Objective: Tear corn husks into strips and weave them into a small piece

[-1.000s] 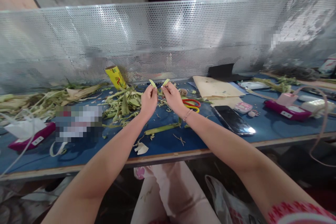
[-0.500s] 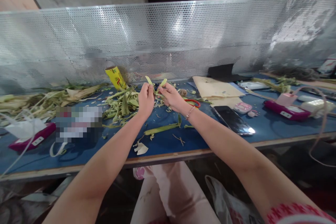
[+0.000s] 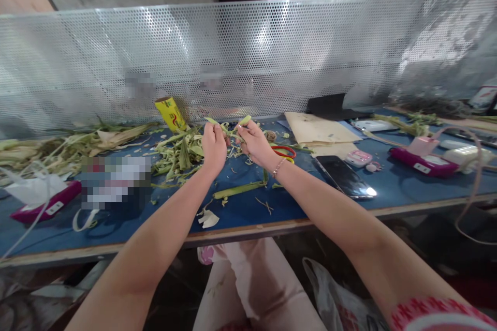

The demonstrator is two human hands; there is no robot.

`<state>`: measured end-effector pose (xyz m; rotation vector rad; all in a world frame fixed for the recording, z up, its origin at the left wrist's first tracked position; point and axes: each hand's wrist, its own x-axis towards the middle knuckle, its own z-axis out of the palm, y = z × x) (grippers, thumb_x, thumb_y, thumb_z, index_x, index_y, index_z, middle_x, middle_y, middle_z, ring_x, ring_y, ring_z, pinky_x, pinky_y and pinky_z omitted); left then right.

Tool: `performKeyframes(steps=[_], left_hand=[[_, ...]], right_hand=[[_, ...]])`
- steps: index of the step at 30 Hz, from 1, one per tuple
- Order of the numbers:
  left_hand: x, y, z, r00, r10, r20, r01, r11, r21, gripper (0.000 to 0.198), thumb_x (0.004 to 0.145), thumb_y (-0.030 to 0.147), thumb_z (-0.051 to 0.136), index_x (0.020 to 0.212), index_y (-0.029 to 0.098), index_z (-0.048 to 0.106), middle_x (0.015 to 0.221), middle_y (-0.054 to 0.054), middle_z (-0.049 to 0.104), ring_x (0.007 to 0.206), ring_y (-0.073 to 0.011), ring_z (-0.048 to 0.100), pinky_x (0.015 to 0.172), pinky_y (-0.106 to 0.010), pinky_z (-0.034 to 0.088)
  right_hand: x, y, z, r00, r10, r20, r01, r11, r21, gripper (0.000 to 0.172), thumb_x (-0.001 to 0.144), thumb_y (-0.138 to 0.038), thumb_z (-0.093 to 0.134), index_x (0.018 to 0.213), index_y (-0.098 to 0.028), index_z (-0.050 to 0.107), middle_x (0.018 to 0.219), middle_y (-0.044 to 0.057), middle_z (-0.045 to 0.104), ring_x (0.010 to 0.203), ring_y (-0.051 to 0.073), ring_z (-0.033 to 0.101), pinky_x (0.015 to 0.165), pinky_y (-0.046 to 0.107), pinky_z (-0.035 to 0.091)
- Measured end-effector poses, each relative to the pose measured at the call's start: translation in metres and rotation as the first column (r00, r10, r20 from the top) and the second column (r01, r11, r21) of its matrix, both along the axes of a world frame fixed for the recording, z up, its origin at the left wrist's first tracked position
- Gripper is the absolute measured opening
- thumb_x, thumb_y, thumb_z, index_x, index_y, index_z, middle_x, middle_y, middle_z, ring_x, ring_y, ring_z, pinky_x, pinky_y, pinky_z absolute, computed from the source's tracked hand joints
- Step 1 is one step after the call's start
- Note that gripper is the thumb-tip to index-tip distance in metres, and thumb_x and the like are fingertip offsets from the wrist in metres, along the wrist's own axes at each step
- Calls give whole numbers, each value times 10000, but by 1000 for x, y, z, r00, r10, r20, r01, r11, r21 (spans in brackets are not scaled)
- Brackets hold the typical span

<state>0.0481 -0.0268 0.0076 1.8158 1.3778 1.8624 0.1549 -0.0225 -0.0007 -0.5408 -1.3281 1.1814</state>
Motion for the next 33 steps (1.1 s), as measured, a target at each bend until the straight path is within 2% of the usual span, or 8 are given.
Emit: performKeyframes(steps=[5, 9, 13, 15, 19, 23, 27, 33], left_hand=[[-1, 6, -3, 996, -44, 83, 48, 998, -49, 341, 837, 511, 317, 669, 215, 329, 504, 31, 437, 461, -115, 469, 507, -271, 350], [-4, 11, -6, 980, -174, 93, 180, 982, -64, 330, 827, 494, 364, 669, 205, 364, 500, 36, 434, 428, -91, 423, 466, -243, 314], [-6, 12, -6, 965, -254, 56, 260, 955, -145, 318, 826, 440, 389, 630, 190, 389, 460, 51, 360, 396, -72, 325, 442, -231, 255], [-6, 10, -4, 973, -226, -46, 218, 966, -138, 291, 813, 390, 419, 610, 182, 407, 468, 48, 353, 426, -76, 331, 463, -232, 254], [-6, 4, -2, 956, -67, -284, 46, 996, -80, 232, 789, 284, 440, 585, 178, 414, 495, 35, 372, 494, -94, 367, 523, -242, 267], [-4, 4, -3, 920, 2, -392, -37, 996, -81, 196, 788, 232, 425, 599, 179, 435, 534, 16, 423, 525, -110, 403, 551, -252, 278], [-2, 6, -6, 931, -6, -364, -27, 996, -87, 174, 800, 213, 402, 633, 184, 444, 553, 8, 456, 538, -120, 434, 556, -249, 295], [1, 4, -7, 951, -35, -307, 19, 998, -53, 172, 827, 240, 385, 668, 191, 428, 538, 10, 472, 513, -118, 451, 538, -246, 306]], right_hand=[[2, 3, -1, 999, -39, 5, 39, 999, 0, 201, 808, -411, 490, 806, -233, 396, 542, -91, 399, 318, 18, 229, 308, 180, 146], [6, 5, -3, 996, -67, 61, 66, 998, 23, 204, 802, -408, 480, 783, -228, 385, 532, -89, 387, 327, 30, 232, 328, 191, 155], [11, 9, -6, 968, -163, 193, 134, 979, 156, 194, 816, -371, 432, 722, -210, 379, 569, -61, 404, 423, 55, 308, 408, 199, 233], [14, 12, -7, 925, -269, 270, 200, 946, 256, 208, 817, -350, 416, 678, -202, 375, 584, -47, 398, 487, 72, 344, 468, 210, 270], [16, 11, -6, 775, -473, 419, 311, 863, 397, 213, 802, -281, 406, 612, -198, 356, 573, -37, 394, 555, 100, 374, 554, 234, 288], [14, 3, -2, 702, -519, 487, 336, 845, 416, 162, 784, -218, 399, 627, -205, 360, 572, -35, 411, 563, 114, 391, 587, 244, 285], [8, 1, -3, 737, -510, 443, 360, 852, 380, 180, 796, -210, 395, 625, -212, 337, 560, -38, 393, 560, 119, 389, 584, 248, 278], [3, 5, -7, 892, -368, 260, 291, 911, 291, 124, 814, -224, 393, 690, -213, 389, 525, -61, 358, 491, 95, 337, 515, 230, 280]])
